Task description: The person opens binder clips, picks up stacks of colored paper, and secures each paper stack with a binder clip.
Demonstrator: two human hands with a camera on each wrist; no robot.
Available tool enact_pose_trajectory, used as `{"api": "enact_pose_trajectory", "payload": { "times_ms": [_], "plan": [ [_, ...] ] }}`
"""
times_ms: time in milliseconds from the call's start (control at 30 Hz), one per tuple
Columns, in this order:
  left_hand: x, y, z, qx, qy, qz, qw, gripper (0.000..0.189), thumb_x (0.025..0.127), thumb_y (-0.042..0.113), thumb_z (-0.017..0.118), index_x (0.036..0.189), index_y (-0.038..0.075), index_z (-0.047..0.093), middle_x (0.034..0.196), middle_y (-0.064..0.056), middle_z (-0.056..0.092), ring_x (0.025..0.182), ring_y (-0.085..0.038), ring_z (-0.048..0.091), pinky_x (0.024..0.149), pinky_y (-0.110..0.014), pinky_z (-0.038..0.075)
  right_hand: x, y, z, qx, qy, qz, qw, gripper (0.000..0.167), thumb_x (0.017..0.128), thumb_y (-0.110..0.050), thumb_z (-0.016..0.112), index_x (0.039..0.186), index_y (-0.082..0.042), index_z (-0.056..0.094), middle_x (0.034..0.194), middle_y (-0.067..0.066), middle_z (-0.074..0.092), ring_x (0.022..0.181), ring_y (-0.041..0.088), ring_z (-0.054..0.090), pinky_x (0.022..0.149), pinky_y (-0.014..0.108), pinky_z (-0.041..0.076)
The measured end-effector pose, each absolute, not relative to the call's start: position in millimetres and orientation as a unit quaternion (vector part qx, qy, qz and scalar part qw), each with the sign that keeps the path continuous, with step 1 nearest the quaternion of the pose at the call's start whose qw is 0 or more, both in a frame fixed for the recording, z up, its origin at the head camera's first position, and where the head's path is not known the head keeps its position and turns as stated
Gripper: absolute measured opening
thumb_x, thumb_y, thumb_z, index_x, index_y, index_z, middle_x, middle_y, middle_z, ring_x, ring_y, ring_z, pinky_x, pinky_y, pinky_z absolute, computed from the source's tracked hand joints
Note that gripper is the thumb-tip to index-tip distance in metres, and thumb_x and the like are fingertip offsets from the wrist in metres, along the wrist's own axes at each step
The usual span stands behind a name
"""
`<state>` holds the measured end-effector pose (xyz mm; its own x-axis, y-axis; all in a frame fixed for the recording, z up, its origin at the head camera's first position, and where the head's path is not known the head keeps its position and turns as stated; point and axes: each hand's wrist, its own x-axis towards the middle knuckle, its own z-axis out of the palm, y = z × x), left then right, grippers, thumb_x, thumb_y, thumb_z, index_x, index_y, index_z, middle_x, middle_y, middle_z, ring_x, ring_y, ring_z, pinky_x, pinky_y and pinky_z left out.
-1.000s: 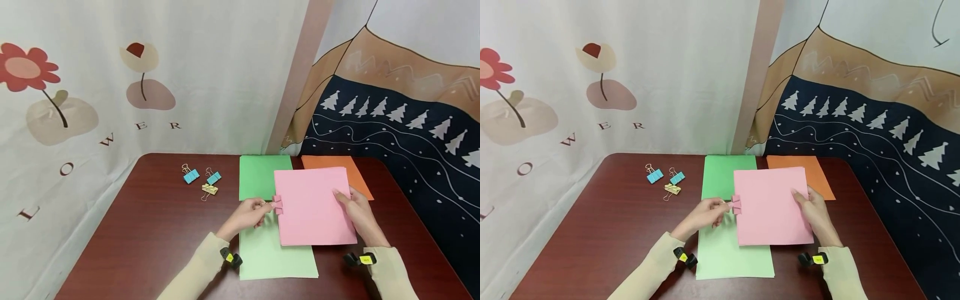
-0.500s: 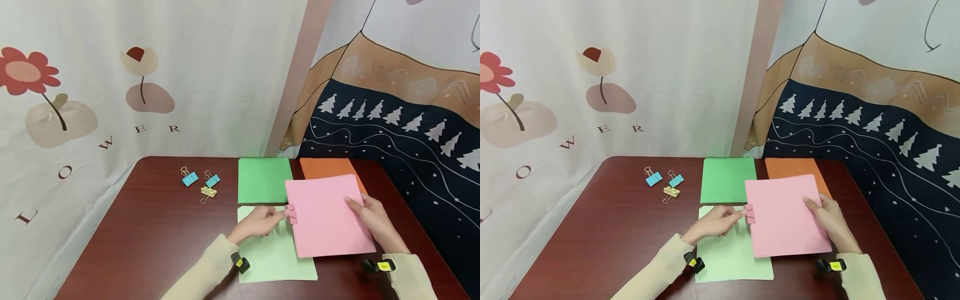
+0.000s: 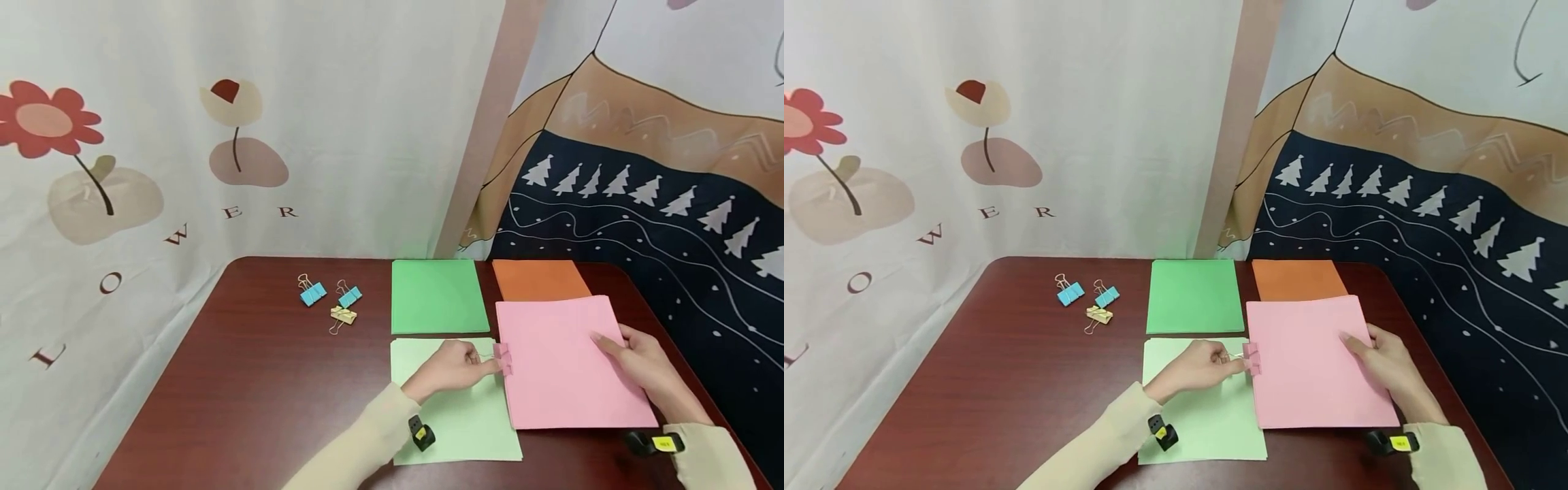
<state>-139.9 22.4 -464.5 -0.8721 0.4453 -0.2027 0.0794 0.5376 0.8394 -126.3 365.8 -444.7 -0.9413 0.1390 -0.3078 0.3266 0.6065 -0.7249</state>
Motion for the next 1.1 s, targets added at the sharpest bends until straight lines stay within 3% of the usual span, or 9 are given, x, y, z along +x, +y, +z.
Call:
{"api": "enact_pose_trajectory", "payload": {
  "times_ms": [200, 533, 767, 967, 1100],
  "plan": [
    [-134, 45, -464, 0.142, 0.853, 0.456, 0.209, 0.063, 0.092, 0.06, 0.065, 0.052, 0.021, 0.037, 0.045, 0.011, 0.03, 0.046, -0.007, 0.028, 0.047, -0.023, 0.024, -122, 385, -448, 0.133, 0.895, -0.408, 0.118, 0.083, 0.104, -0.055, 0.049, 0.153, 0.01, 0.032, 0.098, 0.007, 0.065, 0.075, 0.014, 0.062, 0.064, 0.031, 0.055],
    [-125, 75, -462, 0.165, 0.871, 0.408, 0.22, 0.068, 0.098, 0.056, 0.056, 0.045, 0.021, 0.03, 0.041, 0.011, 0.021, 0.04, -0.004, 0.017, 0.043, -0.021, 0.013, -116, 417, -459, 0.135, 0.915, -0.348, 0.151, 0.085, 0.104, -0.059, 0.046, 0.149, 0.013, 0.035, 0.101, 0.013, 0.066, 0.078, 0.016, 0.062, 0.063, 0.031, 0.053],
    [-124, 93, -461, 0.173, 0.912, 0.303, 0.216, 0.065, 0.097, 0.063, 0.049, 0.049, 0.02, 0.04, 0.045, 0.007, 0.035, 0.043, -0.01, 0.034, 0.044, -0.025, 0.026, -113, 432, -468, 0.14, 0.916, -0.333, 0.172, 0.089, 0.104, -0.057, 0.049, 0.148, 0.018, 0.031, 0.108, 0.021, 0.067, 0.082, 0.017, 0.062, 0.065, 0.031, 0.054],
    [-124, 105, -461, 0.176, 0.932, 0.226, 0.222, 0.063, 0.099, 0.067, 0.044, 0.056, 0.022, 0.055, 0.057, 0.006, 0.055, 0.052, -0.012, 0.053, 0.049, -0.028, 0.04, -112, 434, -476, 0.131, 0.93, -0.307, 0.156, 0.076, 0.102, -0.055, 0.054, 0.133, 0.014, 0.049, 0.088, 0.006, 0.068, 0.078, 0.018, 0.059, 0.061, 0.031, 0.049],
    [-121, 109, -461, 0.176, 0.939, 0.194, 0.221, 0.062, 0.099, 0.068, 0.041, 0.059, 0.023, 0.059, 0.061, 0.006, 0.058, 0.055, -0.012, 0.055, 0.051, -0.028, 0.042, -111, 433, -478, 0.127, 0.947, -0.264, 0.133, 0.071, 0.099, -0.054, 0.059, 0.124, 0.012, 0.054, 0.088, 0.013, 0.067, 0.081, 0.023, 0.058, 0.062, 0.03, 0.044]
  ]
}}
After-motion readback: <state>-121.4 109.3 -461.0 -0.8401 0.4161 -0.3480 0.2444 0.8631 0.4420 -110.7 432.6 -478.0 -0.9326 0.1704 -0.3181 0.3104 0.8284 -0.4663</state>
